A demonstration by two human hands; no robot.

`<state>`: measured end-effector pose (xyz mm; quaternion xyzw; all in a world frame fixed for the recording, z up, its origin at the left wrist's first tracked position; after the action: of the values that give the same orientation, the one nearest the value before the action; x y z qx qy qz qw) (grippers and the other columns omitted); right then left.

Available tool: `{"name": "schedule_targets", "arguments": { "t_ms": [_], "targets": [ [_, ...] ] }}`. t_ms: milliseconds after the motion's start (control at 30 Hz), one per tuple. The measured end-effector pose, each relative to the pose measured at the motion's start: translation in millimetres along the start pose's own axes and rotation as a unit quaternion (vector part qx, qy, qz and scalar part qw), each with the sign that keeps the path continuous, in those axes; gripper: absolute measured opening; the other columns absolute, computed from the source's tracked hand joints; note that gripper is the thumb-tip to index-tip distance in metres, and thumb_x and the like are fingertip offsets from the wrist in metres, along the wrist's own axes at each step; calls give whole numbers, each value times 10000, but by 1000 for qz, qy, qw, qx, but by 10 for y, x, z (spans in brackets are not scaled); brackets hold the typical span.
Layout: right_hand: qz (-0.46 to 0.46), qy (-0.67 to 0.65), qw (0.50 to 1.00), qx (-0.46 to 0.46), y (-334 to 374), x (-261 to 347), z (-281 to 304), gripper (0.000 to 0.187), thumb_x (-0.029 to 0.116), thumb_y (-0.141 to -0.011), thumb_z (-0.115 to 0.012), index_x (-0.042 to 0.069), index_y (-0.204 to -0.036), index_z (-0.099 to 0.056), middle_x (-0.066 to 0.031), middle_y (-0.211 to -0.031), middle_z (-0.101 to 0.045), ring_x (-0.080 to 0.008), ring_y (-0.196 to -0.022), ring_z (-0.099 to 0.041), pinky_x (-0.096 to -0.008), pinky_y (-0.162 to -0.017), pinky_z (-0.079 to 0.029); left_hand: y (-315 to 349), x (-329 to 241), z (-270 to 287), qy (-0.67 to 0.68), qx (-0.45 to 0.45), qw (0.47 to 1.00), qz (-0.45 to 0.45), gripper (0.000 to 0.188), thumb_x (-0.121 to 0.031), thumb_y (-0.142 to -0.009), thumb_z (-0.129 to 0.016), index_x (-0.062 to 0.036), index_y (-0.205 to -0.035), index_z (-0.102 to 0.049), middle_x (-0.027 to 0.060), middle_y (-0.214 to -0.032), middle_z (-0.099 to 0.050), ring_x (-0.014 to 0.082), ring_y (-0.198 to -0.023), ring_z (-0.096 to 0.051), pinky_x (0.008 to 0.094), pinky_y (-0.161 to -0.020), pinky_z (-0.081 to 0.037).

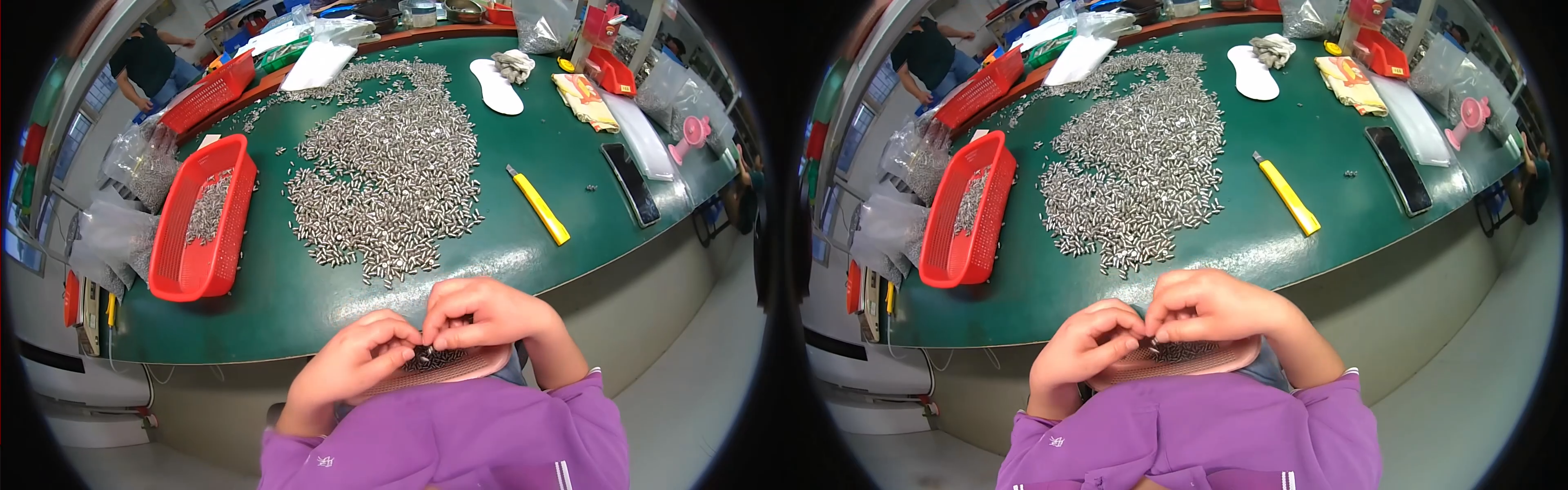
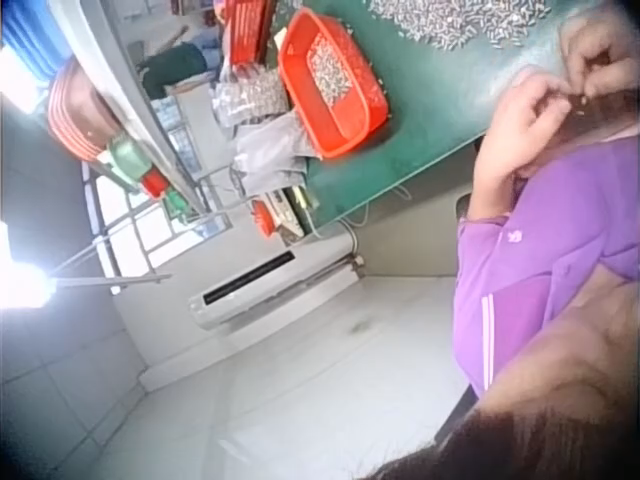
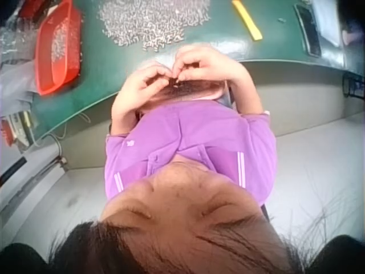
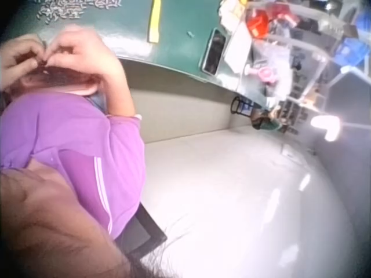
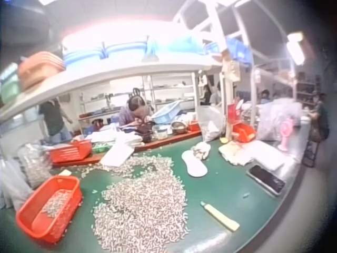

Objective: Sorting and inspecting small metal hardware components on a workbench.

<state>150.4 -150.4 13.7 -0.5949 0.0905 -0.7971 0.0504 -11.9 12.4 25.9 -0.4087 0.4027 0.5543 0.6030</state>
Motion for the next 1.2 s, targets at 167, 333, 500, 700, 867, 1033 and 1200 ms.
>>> {"name": "schedule_targets", "arguments": {
  "t_ms": [167, 333, 500, 700, 867, 1033, 1200],
  "targets": [
    [-55, 156, 973, -163, -59, 27, -17, 122, 114, -873, -735, 67, -984, -720, -89, -907, -650, -269, -859, -670, -384, -739, -544, -21, 23, 5, -139, -197, 970, 41, 105, -18, -881, -716, -8, -983, -693, 84, -941, -644, 194, -776, -625, 318, -684, -520],
    [-39, 297, 903, -309, -191, -45, -122, 93, 112, -867, -728, 87, -948, -690, -89, -901, -618, -297, -860, -658, -413, -723, -545, -138, 163, -29, -226, -324, 918, 38, 105, -28, -852, -732, -34, -938, -672, 94, -914, -614, 264, -791, -621, 376, -672, -514],
    [-21, 367, 874, -319, -290, -45, -199, 101, 82, -836, -754, 81, -917, -694, -66, -869, -611, -281, -807, -648, -396, -683, -537, -180, 208, -49, -296, -336, 894, -7, 106, 28, -843, -730, -4, -914, -659, 77, -890, -594, 179, -683, -562, 305, -624, -490],
    [-42, 368, 878, -302, -257, -44, -241, 85, 89, -852, -724, 74, -912, -665, -87, -884, -582, -305, -836, -634, -424, -700, -534, -209, 219, -112, -292, -332, 896, 41, 129, -74, -833, -757, -42, -897, -650, 104, -917, -607, 318, -860, -625, 433, -727, -511],
    [-65, 354, 881, -308, -235, -26, -293, 100, 98, -835, -751, 81, -886, -667, -77, -874, -598, -303, -826, -644, -426, -688, -531, -234, 198, -121, -299, -336, 892, 42, 137, -71, -820, -765, -46, -893, -652, 96, -901, -607, 310, -853, -626, 427, -723, -511],
    [-54, 361, 870, -332, -227, -61, -334, 115, 110, -841, -753, 87, -915, -667, -79, -889, -599, -323, -825, -637, -445, -697, -529, -195, 215, -122, -304, -329, 894, 23, 82, 22, -856, -719, -6, -917, -670, 76, -875, -602, 166, -720, -589, 295, -631, -495],
    [-51, 262, 907, -325, -196, -47, -320, 100, 110, -885, -733, 72, -956, -673, -87, -914, -598, -272, -792, -645, -390, -681, -533, -172, 212, -140, -104, -327, 938, 48, 46, 15, -932, -666, -10, -971, -662, 44, -912, -629, 116, -735, -592, 267, -669, -500]
  ]
}}
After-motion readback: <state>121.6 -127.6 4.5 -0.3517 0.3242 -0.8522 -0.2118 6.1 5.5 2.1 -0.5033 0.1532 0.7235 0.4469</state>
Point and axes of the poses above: each hand's wrist, its own y-axis away from the middle knuckle, its own z-axis out of the back of the hand, x = y × z, the point moved 2 cm from there along -y, towards the middle knuckle
